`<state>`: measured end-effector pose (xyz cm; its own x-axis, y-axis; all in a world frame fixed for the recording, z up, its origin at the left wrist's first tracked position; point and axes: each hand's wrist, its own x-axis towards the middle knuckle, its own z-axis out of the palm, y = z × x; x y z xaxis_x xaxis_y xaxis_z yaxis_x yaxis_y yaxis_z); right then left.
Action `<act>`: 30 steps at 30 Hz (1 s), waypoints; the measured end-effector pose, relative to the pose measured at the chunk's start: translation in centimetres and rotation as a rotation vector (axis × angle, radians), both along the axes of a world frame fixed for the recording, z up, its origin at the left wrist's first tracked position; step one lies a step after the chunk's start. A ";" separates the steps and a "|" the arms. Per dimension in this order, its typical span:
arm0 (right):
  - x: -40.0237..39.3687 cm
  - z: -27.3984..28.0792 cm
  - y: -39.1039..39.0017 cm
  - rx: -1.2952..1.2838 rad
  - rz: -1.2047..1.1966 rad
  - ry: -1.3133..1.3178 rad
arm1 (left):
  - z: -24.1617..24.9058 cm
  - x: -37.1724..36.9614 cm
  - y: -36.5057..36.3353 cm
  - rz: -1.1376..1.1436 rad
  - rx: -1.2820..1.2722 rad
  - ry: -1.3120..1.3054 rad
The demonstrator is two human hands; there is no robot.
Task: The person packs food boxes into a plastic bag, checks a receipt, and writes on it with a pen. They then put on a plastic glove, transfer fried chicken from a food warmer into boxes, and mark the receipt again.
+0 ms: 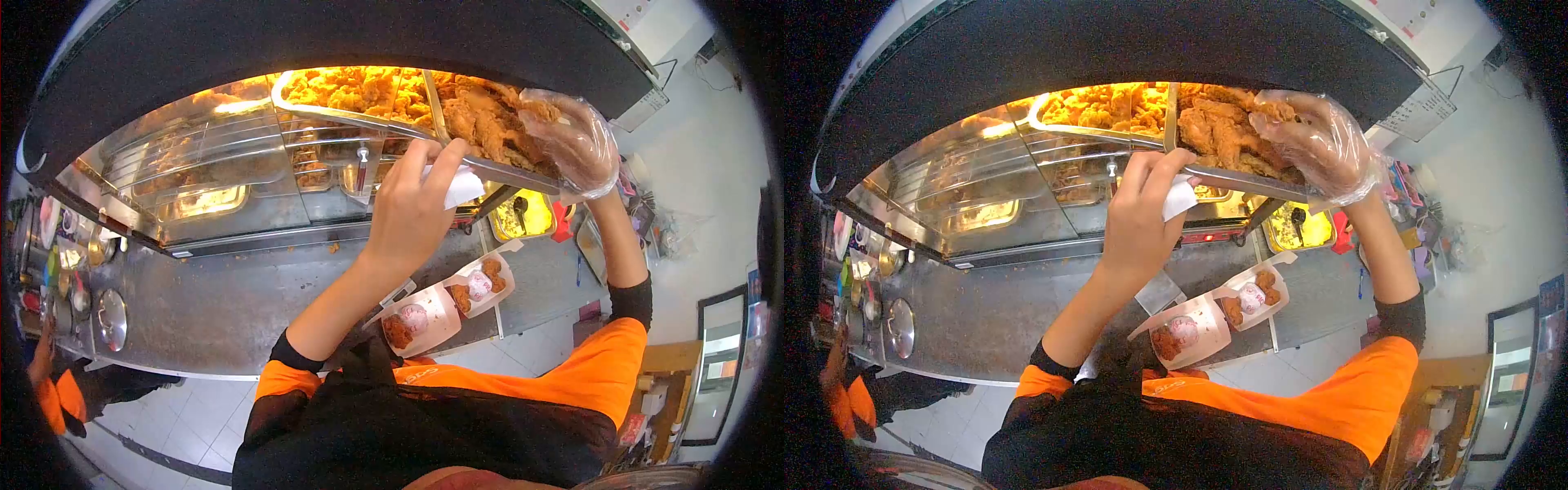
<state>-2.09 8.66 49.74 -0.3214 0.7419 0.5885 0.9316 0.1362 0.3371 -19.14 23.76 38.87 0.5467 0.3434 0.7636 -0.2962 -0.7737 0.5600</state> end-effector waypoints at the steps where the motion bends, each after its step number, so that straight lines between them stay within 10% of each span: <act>1: -0.1 0.1 0.1 0.009 0.011 -0.004 | 0.0 0.0 0.0 0.019 0.022 -0.008; 16: -5.1 2.6 3.5 -0.581 -0.412 -0.342 | -0.2 0.4 0.4 -0.040 0.046 -0.098; 23: -2.4 2.7 1.1 -0.432 -0.266 -0.400 | 0.2 0.0 0.8 -0.026 0.106 -0.063; 30: -1.5 2.7 -3.9 -0.036 -0.247 0.118 | 0.4 -0.2 0.6 -0.013 0.104 -0.076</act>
<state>-3.60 4.73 52.43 -0.0584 0.8106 0.5827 0.9707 -0.0903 0.2229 -19.32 24.33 39.29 0.4900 0.2535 0.8341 -0.3447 -0.8225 0.4525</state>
